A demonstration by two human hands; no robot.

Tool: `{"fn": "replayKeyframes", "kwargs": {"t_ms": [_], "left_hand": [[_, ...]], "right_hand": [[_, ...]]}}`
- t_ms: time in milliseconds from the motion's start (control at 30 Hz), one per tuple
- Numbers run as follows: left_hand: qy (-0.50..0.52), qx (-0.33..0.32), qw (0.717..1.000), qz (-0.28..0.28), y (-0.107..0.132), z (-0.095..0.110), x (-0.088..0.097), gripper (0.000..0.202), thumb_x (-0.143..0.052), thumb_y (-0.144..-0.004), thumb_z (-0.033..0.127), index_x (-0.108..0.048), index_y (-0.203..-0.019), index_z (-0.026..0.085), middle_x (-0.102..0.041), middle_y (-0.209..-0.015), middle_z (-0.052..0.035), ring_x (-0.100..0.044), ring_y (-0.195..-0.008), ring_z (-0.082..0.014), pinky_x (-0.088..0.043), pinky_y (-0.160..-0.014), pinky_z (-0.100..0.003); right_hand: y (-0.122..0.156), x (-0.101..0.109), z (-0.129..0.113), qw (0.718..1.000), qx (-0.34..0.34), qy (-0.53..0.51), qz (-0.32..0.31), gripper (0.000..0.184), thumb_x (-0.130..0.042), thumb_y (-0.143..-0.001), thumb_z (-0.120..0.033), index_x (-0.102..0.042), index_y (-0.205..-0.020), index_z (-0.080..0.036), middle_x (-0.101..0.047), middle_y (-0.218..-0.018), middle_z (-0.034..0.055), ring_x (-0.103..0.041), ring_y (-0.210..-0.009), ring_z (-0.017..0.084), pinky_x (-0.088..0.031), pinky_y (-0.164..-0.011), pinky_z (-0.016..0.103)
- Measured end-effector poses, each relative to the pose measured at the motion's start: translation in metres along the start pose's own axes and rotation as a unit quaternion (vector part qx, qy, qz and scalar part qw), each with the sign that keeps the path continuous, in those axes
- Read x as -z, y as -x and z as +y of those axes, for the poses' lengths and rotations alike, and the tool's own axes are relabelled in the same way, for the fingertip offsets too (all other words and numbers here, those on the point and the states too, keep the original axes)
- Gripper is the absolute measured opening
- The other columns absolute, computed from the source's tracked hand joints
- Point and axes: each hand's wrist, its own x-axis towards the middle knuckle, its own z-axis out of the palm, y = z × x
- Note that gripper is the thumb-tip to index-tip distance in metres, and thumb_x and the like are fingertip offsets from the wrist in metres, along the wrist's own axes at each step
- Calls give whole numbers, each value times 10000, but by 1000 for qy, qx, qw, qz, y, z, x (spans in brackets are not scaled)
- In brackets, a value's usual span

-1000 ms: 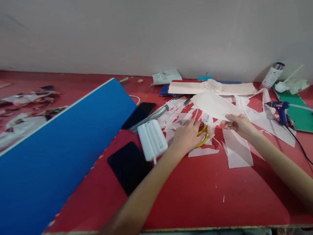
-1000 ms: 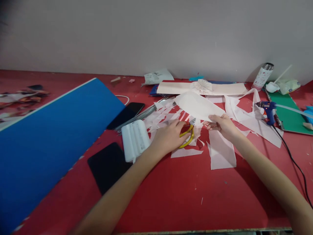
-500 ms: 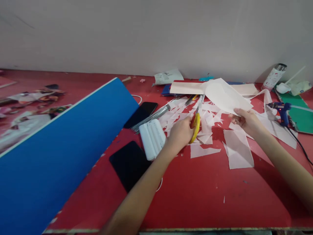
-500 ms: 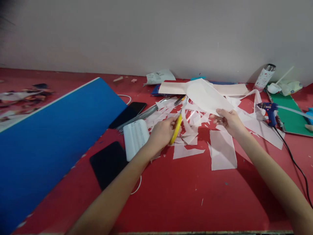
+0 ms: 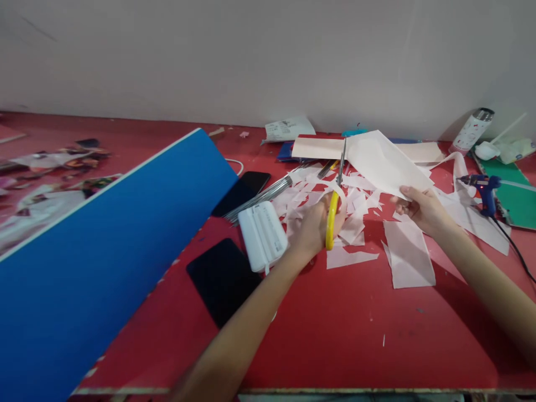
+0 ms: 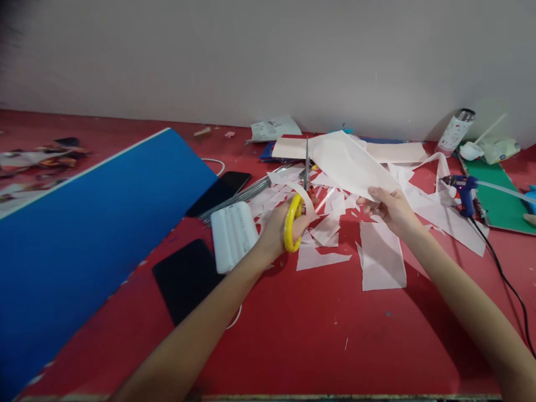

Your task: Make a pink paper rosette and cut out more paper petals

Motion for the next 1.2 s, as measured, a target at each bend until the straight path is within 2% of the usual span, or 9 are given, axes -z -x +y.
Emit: {"fn": "replayKeyframes", "kwargs": {"t_ms": [167, 367, 667, 833, 1067, 1200], "left_hand": [[0, -15, 1000, 10, 3, 7, 1, 97, -451, -649, 147, -411, -700, 219, -464, -582, 41, -453, -548, -130, -355, -525, -272], [-12, -11, 1000, 7, 4, 5, 1, 134, -459, -652, 135, -374, -695, 230, -391, -501, 67, -391, -465, -117, -292, -477, -273], [-14, -1, 1000, 13, 4, 9, 3, 161, -479, -644, 143, -351, -682, 233, -393, -494, 70, -394, -444, -112, -281, -439, -259], [-14, -11, 999, 28, 5, 16, 3, 181, -474, -623, 118, -333, -640, 231, -392, -519, 61, -425, -482, -112, -314, -467, -257], [-41, -30, 998, 40, 6, 17, 5, 123, -483, -636, 125, -428, -676, 227, -486, -570, 32, -502, -579, -147, -377, -560, -288], [-59, -35, 997, 40, 5, 15, 5, 106, -496, -650, 149, -442, -692, 229, -505, -587, 21, -494, -573, -151, -377, -571, -299]], "right_hand": [[-1, 0, 4, 1000, -2, 0, -7, 188, -724, -699, -323, -618, -668, -171, -688, -661, 30, -564, -502, 97, -476, -518, 227], [0, -2, 4, 1000, -1, 6, -16, 172, -716, -709, -318, -628, -671, -174, -684, -644, 25, -558, -495, 101, -484, -521, 233], [0, -1, 4, 1000, -1, -7, -25, 168, -709, -724, -305, -645, -658, -164, -687, -646, 33, -560, -495, 95, -464, -492, 214], [-1, 0, 3, 1000, 0, -3, -18, 182, -717, -713, -313, -638, -648, -163, -693, -670, 38, -555, -498, 98, -454, -479, 226], [1, 0, -3, 1000, 4, 17, -11, 195, -723, -700, -331, -628, -650, -168, -679, -675, 32, -547, -507, 99, -468, -508, 246], [0, 2, -5, 1000, 3, 26, -6, 191, -720, -692, -331, -622, -652, -172, -672, -667, 29, -548, -497, 97, -475, -524, 252]]}}
